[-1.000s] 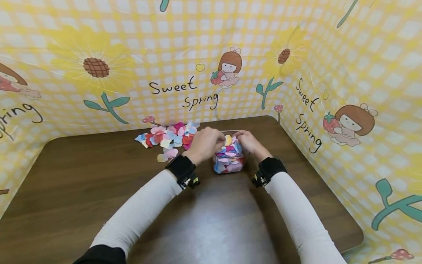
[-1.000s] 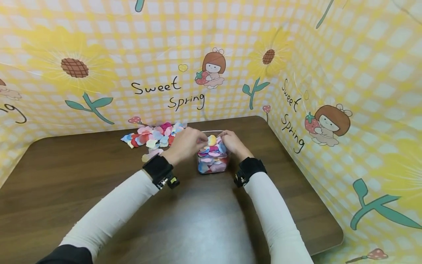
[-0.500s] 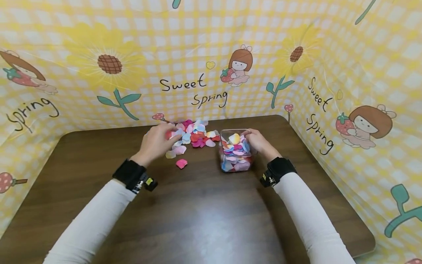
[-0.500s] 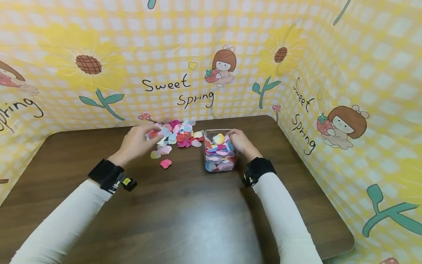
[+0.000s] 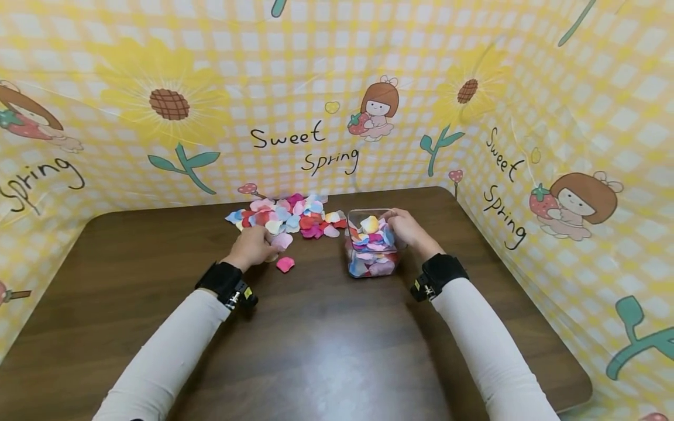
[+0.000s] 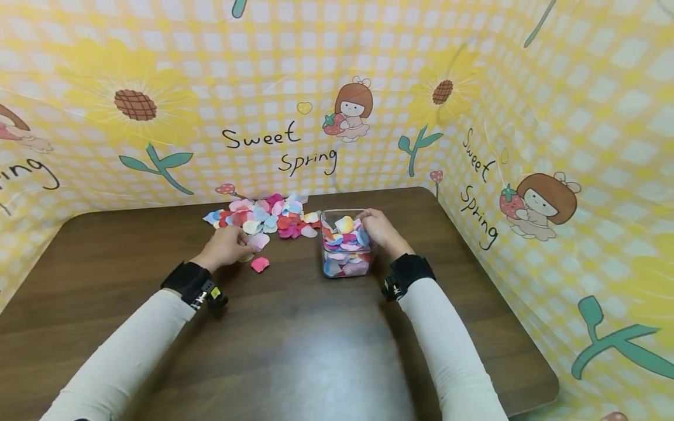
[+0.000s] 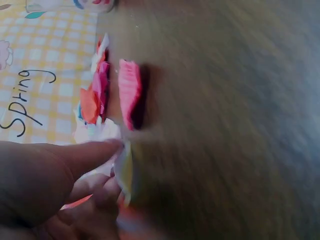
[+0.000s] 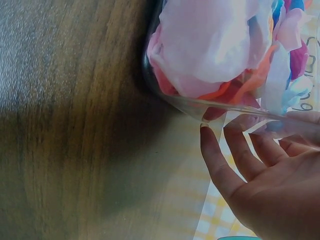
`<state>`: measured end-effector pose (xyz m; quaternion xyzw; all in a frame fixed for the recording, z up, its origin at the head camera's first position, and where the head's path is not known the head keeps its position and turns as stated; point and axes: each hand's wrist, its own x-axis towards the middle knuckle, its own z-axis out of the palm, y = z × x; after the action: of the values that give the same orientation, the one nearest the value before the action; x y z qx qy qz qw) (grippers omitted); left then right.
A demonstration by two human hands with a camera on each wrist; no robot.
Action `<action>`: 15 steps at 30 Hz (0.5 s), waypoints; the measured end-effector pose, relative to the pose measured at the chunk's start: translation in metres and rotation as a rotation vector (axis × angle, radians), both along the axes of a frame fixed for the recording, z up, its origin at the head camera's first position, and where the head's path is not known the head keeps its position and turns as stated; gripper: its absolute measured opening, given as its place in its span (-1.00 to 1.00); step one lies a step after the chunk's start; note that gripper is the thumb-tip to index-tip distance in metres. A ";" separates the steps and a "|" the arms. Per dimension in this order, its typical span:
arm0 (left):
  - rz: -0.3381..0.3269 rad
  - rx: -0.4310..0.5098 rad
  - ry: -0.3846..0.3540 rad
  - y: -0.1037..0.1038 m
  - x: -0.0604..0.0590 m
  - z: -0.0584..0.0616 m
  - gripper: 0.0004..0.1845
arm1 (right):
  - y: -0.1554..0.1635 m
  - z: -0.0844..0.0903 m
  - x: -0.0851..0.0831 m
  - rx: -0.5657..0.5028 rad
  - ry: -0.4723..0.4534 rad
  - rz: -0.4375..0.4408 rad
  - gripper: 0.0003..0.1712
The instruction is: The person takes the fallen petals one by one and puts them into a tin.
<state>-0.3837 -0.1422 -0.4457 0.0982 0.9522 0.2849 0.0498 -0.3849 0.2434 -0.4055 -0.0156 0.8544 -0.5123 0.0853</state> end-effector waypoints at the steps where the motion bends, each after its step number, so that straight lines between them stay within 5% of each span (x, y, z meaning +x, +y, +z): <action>1: -0.015 0.020 0.007 0.000 0.000 0.000 -0.72 | -0.001 0.000 0.000 -0.001 0.006 -0.001 -0.51; 7: -0.081 0.120 0.055 -0.001 0.004 0.019 -0.83 | 0.002 0.001 0.001 -0.005 0.004 -0.013 -0.50; 11: -0.125 0.130 0.232 0.019 0.010 0.054 -0.82 | 0.003 0.001 0.002 -0.007 -0.012 -0.007 -0.50; 15: -0.189 0.183 0.329 0.067 0.018 0.091 -0.83 | -0.001 0.000 0.001 -0.015 -0.014 -0.001 -0.51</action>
<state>-0.3662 -0.0751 -0.3549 0.2363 0.9043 0.3443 -0.0892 -0.3839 0.2429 -0.4053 -0.0124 0.8499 -0.5190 0.0908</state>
